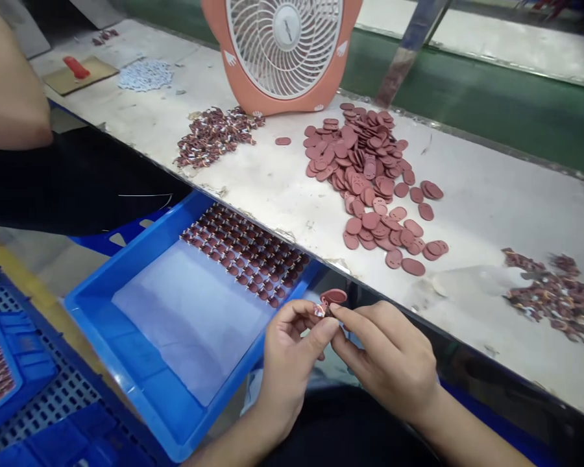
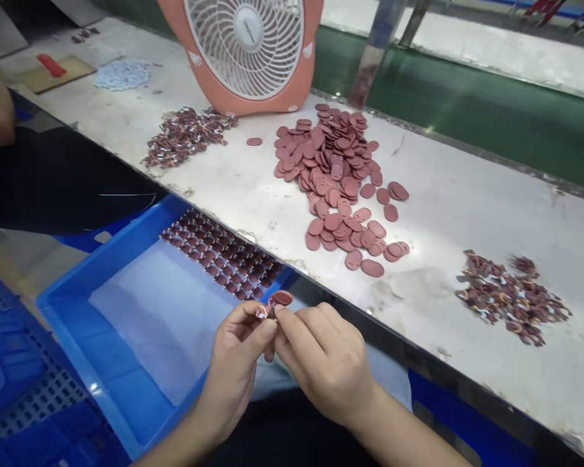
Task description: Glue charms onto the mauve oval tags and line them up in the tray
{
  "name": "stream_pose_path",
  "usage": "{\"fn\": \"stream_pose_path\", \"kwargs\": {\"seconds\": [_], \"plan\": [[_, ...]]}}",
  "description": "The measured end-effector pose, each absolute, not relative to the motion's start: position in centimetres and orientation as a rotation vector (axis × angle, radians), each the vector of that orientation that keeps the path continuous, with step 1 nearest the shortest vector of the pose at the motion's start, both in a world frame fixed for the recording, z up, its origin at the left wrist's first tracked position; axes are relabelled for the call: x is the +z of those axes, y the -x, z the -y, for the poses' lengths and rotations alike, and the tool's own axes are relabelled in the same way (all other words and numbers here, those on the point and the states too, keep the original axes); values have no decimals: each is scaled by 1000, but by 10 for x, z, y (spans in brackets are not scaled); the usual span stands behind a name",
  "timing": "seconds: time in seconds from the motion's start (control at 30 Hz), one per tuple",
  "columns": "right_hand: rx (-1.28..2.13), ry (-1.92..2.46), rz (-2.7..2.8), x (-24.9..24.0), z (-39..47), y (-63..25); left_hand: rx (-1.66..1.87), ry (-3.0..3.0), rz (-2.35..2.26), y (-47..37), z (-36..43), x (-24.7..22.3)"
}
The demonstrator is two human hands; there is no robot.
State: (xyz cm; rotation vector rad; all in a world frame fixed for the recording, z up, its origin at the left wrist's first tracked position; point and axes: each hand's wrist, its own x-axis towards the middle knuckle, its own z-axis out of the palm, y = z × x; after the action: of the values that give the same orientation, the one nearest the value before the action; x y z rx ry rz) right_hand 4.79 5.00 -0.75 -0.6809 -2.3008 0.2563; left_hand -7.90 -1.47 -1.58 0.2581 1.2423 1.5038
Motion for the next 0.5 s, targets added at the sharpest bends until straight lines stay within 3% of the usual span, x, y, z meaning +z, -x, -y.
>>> {"fn": "stream_pose_path", "kwargs": {"seconds": [0.23,0.5], "plan": [[335,594,2360,-10,-53,-11,1524,-218,-1592,120,13,-33],[452,493,2411,-16,-54,-36,1298,-304,-2523,297,19,-107]]}}
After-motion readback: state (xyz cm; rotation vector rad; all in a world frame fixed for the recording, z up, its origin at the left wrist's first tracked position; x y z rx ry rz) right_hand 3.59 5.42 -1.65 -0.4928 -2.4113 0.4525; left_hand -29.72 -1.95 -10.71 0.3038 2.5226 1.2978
